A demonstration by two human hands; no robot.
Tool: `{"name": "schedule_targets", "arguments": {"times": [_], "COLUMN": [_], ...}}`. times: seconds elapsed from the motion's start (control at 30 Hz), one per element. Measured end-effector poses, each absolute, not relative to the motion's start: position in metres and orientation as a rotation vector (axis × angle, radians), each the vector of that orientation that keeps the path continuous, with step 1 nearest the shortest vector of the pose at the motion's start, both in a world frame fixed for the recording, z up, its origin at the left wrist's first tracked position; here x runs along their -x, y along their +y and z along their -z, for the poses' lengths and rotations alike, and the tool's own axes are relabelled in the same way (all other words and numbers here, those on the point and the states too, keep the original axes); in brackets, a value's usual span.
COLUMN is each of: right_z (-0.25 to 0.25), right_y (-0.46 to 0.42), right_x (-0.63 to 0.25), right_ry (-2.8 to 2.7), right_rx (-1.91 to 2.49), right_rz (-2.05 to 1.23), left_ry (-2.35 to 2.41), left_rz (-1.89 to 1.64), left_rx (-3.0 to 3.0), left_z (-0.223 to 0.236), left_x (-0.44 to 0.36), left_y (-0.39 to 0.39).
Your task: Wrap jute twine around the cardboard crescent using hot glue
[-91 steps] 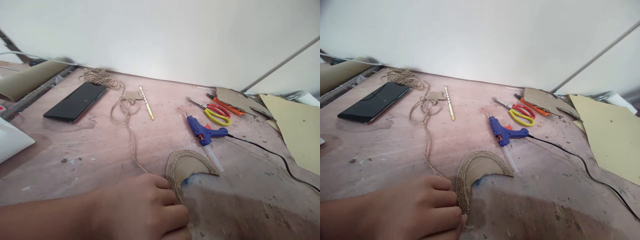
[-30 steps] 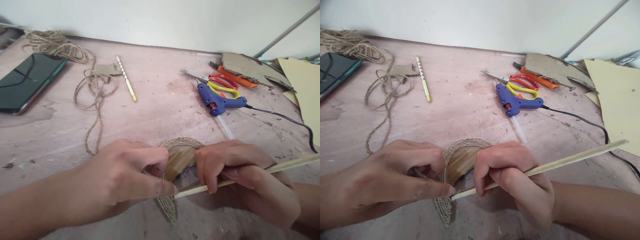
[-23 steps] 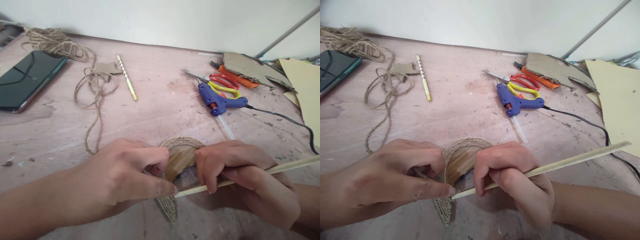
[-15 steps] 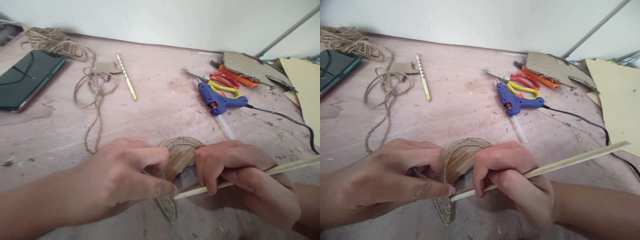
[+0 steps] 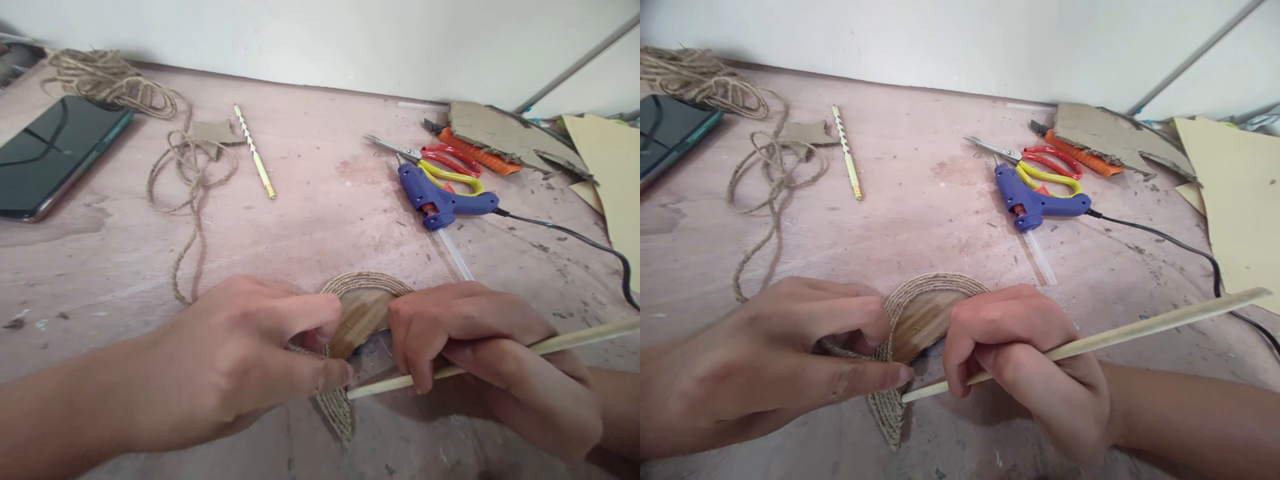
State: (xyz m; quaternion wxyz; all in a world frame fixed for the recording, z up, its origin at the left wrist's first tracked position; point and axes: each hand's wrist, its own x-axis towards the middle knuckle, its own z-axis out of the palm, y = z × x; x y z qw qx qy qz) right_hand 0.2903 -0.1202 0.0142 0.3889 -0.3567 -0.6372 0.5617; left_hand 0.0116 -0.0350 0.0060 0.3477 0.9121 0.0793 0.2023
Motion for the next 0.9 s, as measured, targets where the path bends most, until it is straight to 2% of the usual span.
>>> {"name": "schedule_targets", "arguments": {"times": [0.9], "right_z": [-0.0158], "right_y": [-0.1209], "right_x": [-0.2902], "right_ry": [-1.626], "right_rx": [0.933], "right_rz": [-1.402], "left_ry": [0.172], "left_rz": [-0.495], "left_rx": [-2.465], "left_z": [-0.0027], "left_x": [-0.0049], "left_y": [-0.0363]}}
